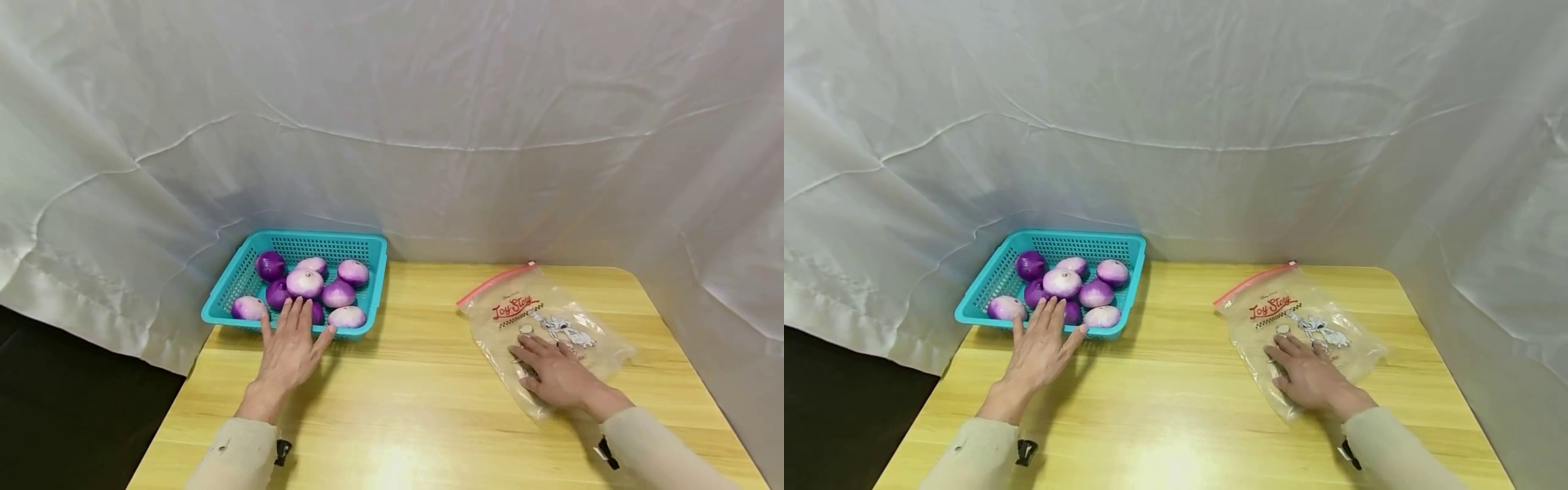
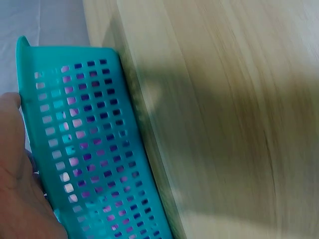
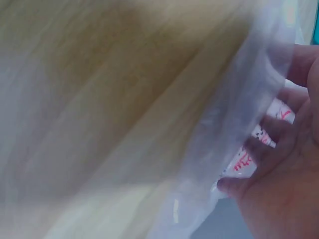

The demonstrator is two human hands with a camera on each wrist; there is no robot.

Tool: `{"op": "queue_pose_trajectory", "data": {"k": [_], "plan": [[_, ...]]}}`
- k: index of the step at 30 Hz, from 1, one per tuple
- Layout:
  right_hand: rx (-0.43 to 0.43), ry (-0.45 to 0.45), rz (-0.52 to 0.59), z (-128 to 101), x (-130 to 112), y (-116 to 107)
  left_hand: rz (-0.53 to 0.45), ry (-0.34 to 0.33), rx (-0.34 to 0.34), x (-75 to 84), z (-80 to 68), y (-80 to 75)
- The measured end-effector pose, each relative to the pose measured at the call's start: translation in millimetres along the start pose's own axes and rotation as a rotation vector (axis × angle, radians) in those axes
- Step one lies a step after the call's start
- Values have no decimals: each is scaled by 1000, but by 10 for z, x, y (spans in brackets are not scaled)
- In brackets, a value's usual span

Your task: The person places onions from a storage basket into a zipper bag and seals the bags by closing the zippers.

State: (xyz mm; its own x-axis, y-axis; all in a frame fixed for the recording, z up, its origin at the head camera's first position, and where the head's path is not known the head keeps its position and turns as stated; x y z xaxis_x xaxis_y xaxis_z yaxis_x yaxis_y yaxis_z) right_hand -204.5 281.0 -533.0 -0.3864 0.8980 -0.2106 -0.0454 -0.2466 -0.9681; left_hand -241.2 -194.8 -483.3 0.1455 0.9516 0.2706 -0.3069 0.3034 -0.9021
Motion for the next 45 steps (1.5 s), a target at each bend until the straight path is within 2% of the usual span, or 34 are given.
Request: {"op": "queue_pose_trajectory", "data": {"k": [5, 8, 10, 12, 17, 21, 24, 27, 32, 37, 41, 45], "plan": [[-76, -131, 44, -43, -163, -47, -14, 21, 4, 166, 8, 31], [-89, -136, 99, -31, -218, -70, -16, 46, 13, 278, 13, 56], [-63, -93, 122, -2, -223, -85, -18, 65, 18, 358, 17, 72], [3, -44, 119, 38, -210, -107, -22, 81, 18, 441, 21, 97], [176, 171, 30, 130, -91, -124, -4, 118, 2, 656, 36, 179], [149, 370, 6, 162, 30, -7, 42, 162, -35, 799, 40, 261], [83, 413, 11, 161, 55, 108, 60, 177, -58, 860, 24, 305], [60, 363, 8, 158, 29, 166, 49, 177, -62, 890, 2, 313], [69, 185, 5, 161, -45, 139, 44, 187, -38, 909, -28, 287], [27, 48, 2, 145, -38, 96, 50, 219, 2, 930, -49, 271], [1, 5, -41, 176, 0, 36, 46, 246, 27, 976, -73, 252], [34, 7, -56, 254, -50, -56, -8, 279, 77, 1088, -145, 214]]}}
Point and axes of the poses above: each hand's wrist, its own z-axis towards the middle knuckle, its own y-axis out of the palm, x = y × z, the point moved 6 cm from there along z, towards the middle knuckle, and after that the axes turned 12 degrees about x, right-handed, at the moved point
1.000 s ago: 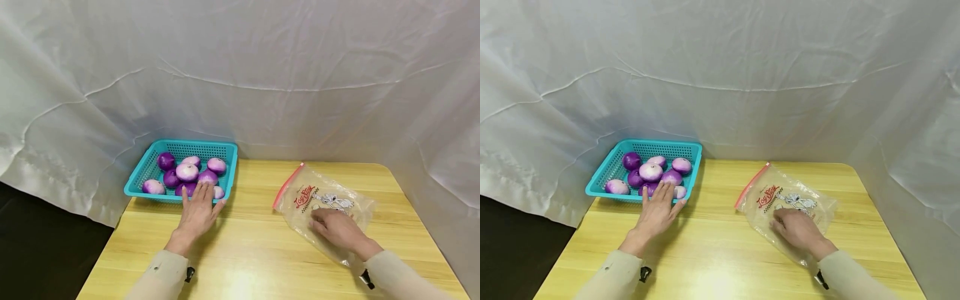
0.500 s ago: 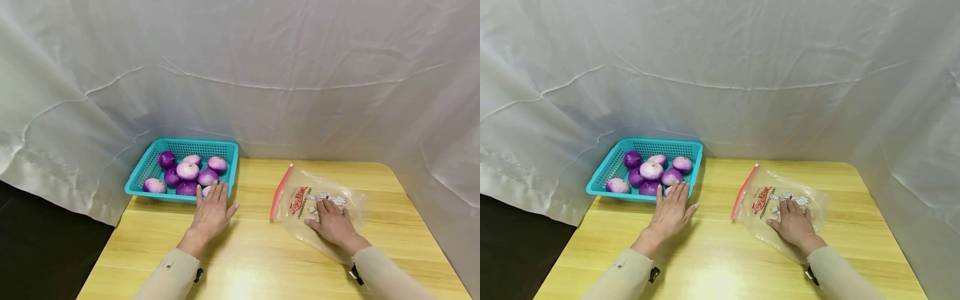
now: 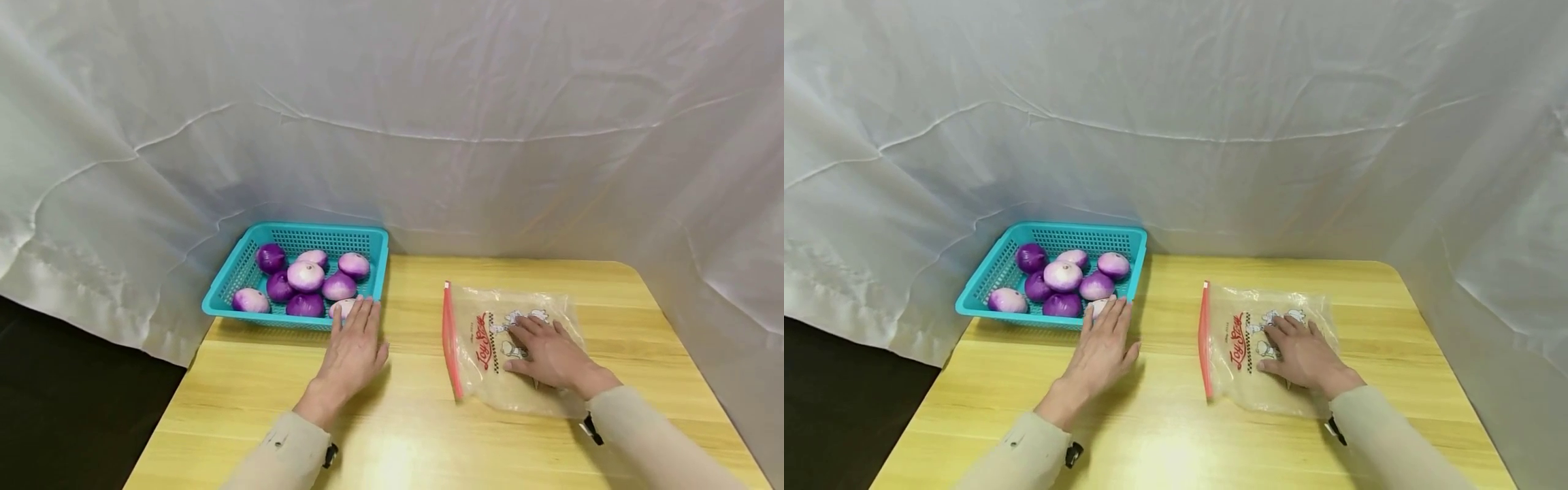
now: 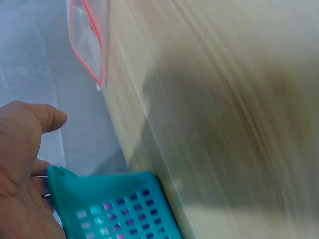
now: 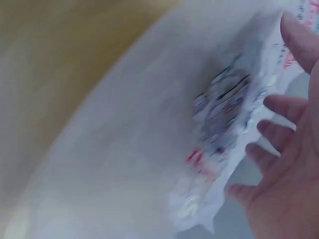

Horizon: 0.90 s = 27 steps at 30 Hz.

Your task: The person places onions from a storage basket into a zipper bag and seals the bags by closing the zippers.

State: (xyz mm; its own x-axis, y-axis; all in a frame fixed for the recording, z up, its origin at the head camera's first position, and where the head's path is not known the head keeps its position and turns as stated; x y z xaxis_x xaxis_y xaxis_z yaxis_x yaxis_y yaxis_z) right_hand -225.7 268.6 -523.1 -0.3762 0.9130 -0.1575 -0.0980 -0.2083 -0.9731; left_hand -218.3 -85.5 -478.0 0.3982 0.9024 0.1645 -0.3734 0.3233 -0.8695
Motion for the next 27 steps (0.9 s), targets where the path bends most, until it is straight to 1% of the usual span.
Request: {"op": "queue_pose_trajectory", "data": {"k": [2, 5, 6, 7, 8, 9, 10, 14, 16, 19, 21, 23, 25, 27], "plan": [[42, 3, 0, 60, -81, -43, -38, 33, 75, 92, -23, -29], [106, 22, 9, 160, -247, -75, -103, 115, 220, 251, -64, -66], [125, 29, 7, 195, -310, -83, -118, 142, 259, 303, -79, -64], [147, 33, 3, 233, -377, -89, -132, 166, 284, 354, -95, -52], [166, 44, 7, 268, -443, -94, -142, 183, 293, 401, -109, -28], [186, 56, 9, 306, -506, -96, -149, 192, 281, 443, -121, 14], [209, 65, 10, 344, -573, -103, -150, 189, 251, 479, -130, 68], [275, 100, 1, 512, -824, -87, -127, 172, 98, 584, -153, 350], [298, 102, -34, 592, -932, -64, -124, 172, 51, 626, -152, 484], [328, 91, -98, 697, -1064, -17, -125, 159, 40, 670, -123, 627], [339, 87, -138, 748, -1118, 23, -112, 135, 38, 685, -85, 689], [335, 96, -164, 786, -1146, 61, -89, 108, 23, 696, -40, 739], [316, 114, -189, 805, -1152, 95, -58, 92, -13, 709, -3, 791], [293, 135, -209, 813, -1144, 122, -35, 90, -62, 729, 21, 840]]}}
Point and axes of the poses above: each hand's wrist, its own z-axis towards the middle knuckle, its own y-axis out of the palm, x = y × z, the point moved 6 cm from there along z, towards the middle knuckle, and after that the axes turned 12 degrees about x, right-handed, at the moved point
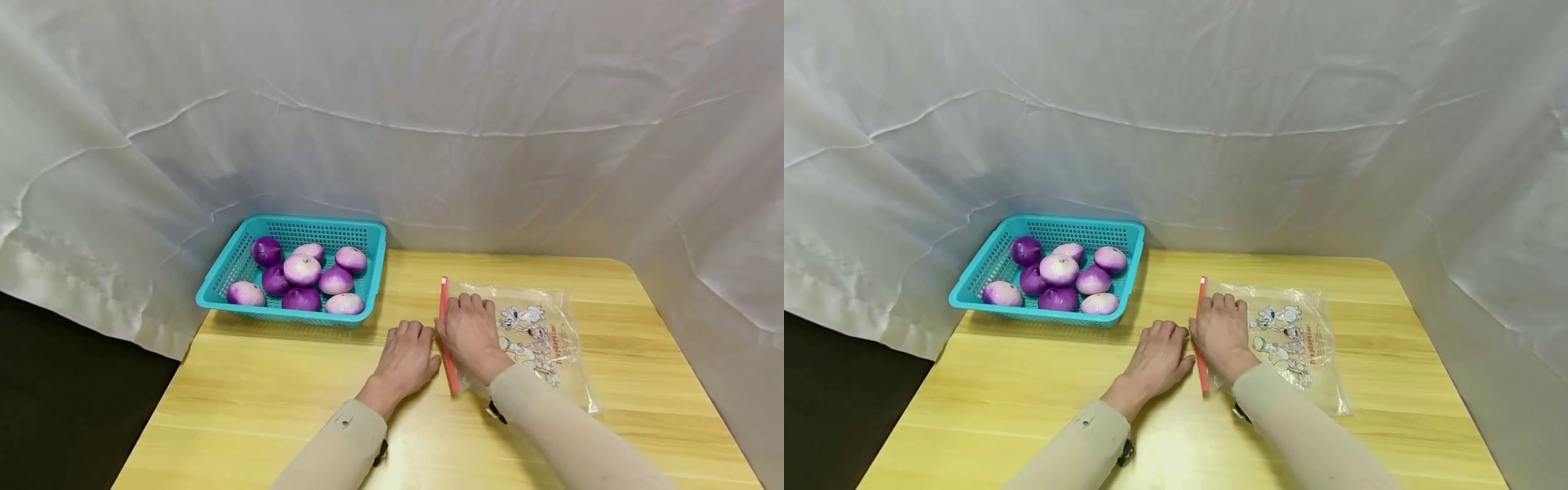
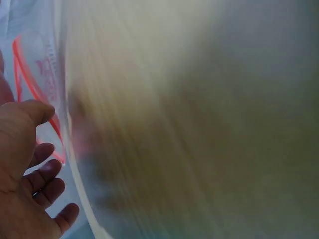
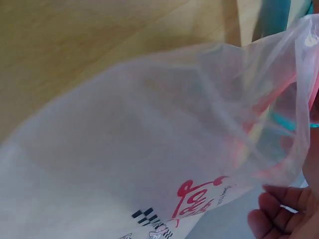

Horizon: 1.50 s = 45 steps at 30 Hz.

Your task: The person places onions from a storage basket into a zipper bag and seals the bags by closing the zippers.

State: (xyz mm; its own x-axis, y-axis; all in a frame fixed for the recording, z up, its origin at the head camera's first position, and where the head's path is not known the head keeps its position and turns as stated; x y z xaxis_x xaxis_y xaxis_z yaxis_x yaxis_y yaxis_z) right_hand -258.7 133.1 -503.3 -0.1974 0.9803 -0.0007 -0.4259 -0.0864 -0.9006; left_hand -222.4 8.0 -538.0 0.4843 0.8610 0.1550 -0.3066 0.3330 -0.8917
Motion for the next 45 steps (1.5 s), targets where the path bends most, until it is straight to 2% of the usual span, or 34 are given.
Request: {"op": "queue_pose_trajectory", "data": {"k": [3, 7, 16, 23, 30, 34, 38, 45], "plan": [[-38, 15, -36, 1, 10, 38, 25, 0, -78, 13, 23, 64], [-77, 25, -84, -10, 34, 74, 38, 8, -115, 38, 46, 97], [-69, 35, -83, -18, 108, 35, 66, 13, -78, 44, 79, 82], [-30, 64, -32, -42, 214, -97, 21, -43, -47, 48, 124, 35], [95, 76, 22, -63, 261, -357, -19, -119, 29, 57, 179, -60], [191, 64, 67, -58, 227, -587, -20, -175, 24, 43, 204, -112], [301, 17, 92, -54, 185, -843, -56, -197, 24, 53, 235, -186], [453, -126, -17, -94, 168, -1186, -140, -184, 122, 165, 302, -437]]}}
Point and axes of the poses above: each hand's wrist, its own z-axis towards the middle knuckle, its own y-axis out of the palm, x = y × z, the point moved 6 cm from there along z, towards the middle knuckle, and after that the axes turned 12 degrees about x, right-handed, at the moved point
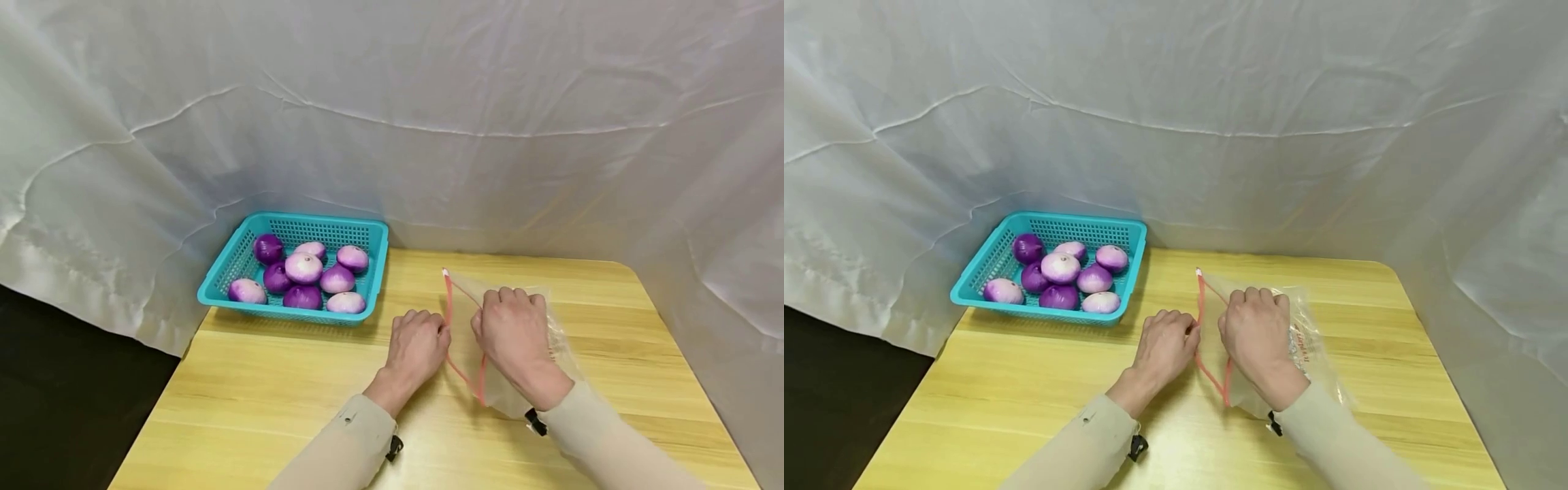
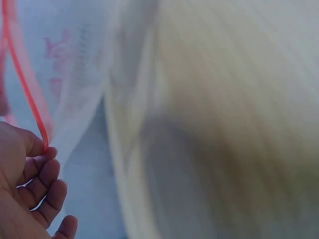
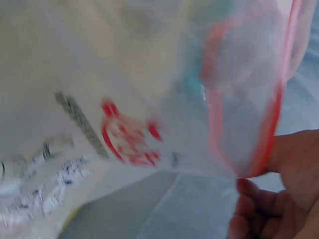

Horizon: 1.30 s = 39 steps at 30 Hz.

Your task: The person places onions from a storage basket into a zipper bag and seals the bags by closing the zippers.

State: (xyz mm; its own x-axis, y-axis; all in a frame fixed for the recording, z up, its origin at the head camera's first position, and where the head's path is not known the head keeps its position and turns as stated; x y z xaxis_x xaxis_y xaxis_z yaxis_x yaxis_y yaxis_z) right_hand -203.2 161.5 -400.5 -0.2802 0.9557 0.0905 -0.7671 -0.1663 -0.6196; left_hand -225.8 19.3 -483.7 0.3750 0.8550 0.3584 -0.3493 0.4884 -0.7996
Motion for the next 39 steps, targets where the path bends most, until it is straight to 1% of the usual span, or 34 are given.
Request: {"op": "queue_pose_trajectory", "data": {"k": [3, 6, 9, 11, 13, 17, 18, 20, 22, 24, 26, 30, 33, 34, 36, 39], "plan": [[16, -51, -21, 24, 8, -89, -4, 14, 38, 69, 28, -114], [59, -87, -8, 82, -17, -212, 11, 18, 71, 108, 58, -197], [123, -128, 12, 146, -73, -347, 33, 6, 73, 94, 91, -226], [150, -160, 15, 178, -117, -422, 51, -15, 48, 48, 110, -215], [161, -183, 20, 195, -157, -481, 74, -42, 4, -23, 123, -190], [157, -191, 22, 218, -216, -580, 105, -94, -125, -160, 114, -144], [153, -187, 19, 222, -225, -600, 97, -100, -162, -174, 110, -140], [143, -181, 14, 232, -242, -633, 48, -106, -221, -169, 105, -152], [138, -175, 17, 242, -257, -668, -20, -100, -240, -129, 113, -196], [135, -159, 39, 253, -266, -703, -76, -80, -215, -76, 135, -271], [124, -134, 75, 265, -269, -745, -85, -39, -148, -25, 159, -360], [48, -70, 164, 293, -265, -798, 6, 69, 35, 35, 176, -509], [-15, -35, 206, 319, -257, -796, 70, 140, 141, 57, 156, -557], [-28, -26, 214, 331, -252, -793, 85, 161, 165, 62, 146, -559], [-37, -14, 228, 354, -242, -790, 113, 197, 185, 72, 124, -558], [-21, -16, 230, 384, -236, -796, 157, 245, 178, 80, 92, -553]]}}
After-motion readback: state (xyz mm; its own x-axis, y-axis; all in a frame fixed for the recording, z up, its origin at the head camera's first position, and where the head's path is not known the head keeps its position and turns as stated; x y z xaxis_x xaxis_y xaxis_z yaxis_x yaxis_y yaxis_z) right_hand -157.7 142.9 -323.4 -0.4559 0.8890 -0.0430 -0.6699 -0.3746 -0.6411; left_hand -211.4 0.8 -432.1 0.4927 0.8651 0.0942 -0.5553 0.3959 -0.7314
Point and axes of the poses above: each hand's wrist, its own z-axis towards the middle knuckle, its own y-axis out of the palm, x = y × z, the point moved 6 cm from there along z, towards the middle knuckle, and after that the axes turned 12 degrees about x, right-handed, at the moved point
